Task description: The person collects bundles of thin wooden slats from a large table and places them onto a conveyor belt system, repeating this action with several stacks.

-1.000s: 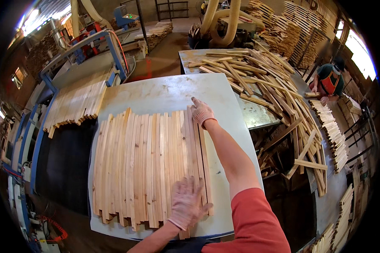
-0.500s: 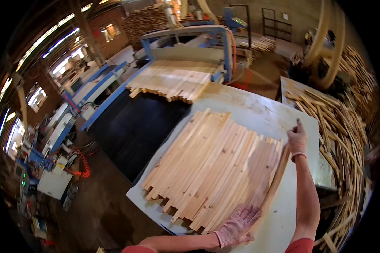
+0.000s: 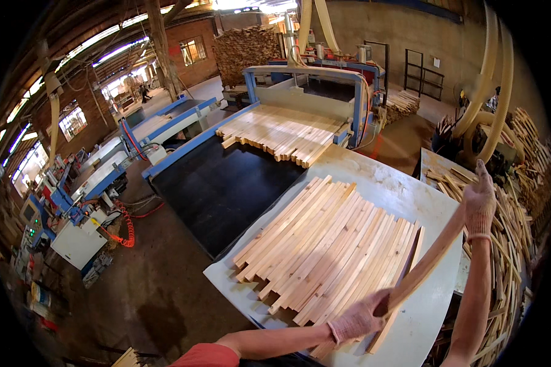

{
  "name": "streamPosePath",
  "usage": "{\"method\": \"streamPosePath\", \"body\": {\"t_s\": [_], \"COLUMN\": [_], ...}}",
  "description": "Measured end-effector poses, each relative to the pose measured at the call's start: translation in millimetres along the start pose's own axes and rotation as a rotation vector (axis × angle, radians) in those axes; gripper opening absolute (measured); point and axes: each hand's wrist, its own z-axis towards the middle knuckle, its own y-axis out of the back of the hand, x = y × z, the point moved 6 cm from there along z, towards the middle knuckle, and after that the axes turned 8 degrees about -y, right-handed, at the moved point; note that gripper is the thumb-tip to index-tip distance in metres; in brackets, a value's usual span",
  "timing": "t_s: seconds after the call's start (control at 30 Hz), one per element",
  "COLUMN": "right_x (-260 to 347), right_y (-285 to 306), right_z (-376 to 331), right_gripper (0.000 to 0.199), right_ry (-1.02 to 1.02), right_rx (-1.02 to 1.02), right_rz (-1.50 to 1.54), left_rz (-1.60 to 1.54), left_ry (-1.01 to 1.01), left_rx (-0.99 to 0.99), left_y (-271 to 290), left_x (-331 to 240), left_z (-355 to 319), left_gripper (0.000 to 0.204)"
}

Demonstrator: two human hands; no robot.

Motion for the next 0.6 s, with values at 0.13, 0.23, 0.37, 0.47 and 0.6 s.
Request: {"method": "streamPosePath", "body": {"t_s": [0.13,0.23,0.37,0.47,0.6], "right_x": [86,72,26,-15,-79], "right_y": [21,11,37,54,93], "right_z": [-94,-171,-222,-238,-244], "right_gripper": [0.045,0.042,0.033,0.038,0.042], "right_ry": [0.526,0.215,-0.282,-0.437,-0.662], "right_rx": [0.451,1.042,1.208,0.994,0.650], "right_rz": [-0.777,-0.967,-0.630,-0.390,-0.363], "left_rz": [0.597,0.876,1.179,1.317,1.230], "left_ry": [-0.197,-0.265,-0.304,-0.461,-0.430], "left_rx": [-0.014,0.066,0.229,-0.020,-0.276], "left_y": [62,81,88,106,158], "left_x": [-31,-46,-43,-34,10], "left_z": [3,4,4,-5,-19], "left_gripper": [0.061,0.053,0.066,0.083,0.083]}}
